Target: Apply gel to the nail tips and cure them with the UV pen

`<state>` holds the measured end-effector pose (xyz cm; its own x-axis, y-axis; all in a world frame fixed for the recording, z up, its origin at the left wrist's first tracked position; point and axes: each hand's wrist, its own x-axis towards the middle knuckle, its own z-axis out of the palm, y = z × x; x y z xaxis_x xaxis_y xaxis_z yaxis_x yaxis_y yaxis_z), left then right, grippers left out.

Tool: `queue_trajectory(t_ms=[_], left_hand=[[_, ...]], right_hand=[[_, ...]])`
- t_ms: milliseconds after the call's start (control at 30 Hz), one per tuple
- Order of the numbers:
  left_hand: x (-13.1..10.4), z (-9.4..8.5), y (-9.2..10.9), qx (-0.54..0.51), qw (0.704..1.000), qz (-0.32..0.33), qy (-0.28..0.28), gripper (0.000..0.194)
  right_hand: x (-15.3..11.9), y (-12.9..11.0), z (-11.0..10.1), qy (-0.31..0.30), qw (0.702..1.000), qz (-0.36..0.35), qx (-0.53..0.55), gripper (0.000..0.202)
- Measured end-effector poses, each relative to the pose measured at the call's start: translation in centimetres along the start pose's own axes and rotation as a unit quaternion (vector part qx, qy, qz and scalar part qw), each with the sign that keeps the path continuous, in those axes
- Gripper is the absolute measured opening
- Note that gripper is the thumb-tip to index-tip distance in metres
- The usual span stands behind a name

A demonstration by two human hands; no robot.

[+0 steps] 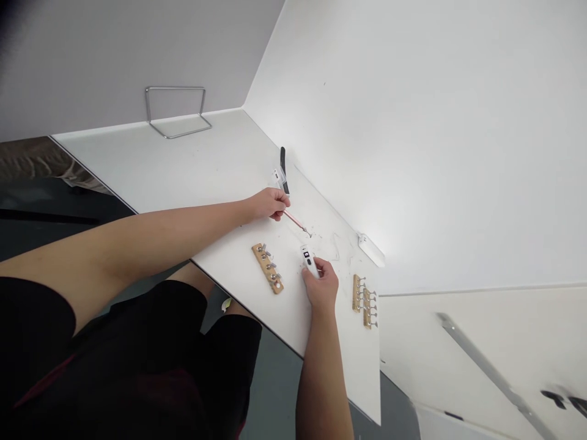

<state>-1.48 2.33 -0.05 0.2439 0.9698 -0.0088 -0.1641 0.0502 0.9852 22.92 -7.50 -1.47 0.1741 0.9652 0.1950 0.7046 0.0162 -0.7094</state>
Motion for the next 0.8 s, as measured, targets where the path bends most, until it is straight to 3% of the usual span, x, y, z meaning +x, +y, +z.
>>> queue_trajectory(t_ms=[800], left_hand=[[0.51,0.0,-0.48,0.012,1.0,0.005,-0.013,0.01]], right_hand=[[-0.12,0.27,0.12,0.026,0.997,-0.016,-0.075,0.041]])
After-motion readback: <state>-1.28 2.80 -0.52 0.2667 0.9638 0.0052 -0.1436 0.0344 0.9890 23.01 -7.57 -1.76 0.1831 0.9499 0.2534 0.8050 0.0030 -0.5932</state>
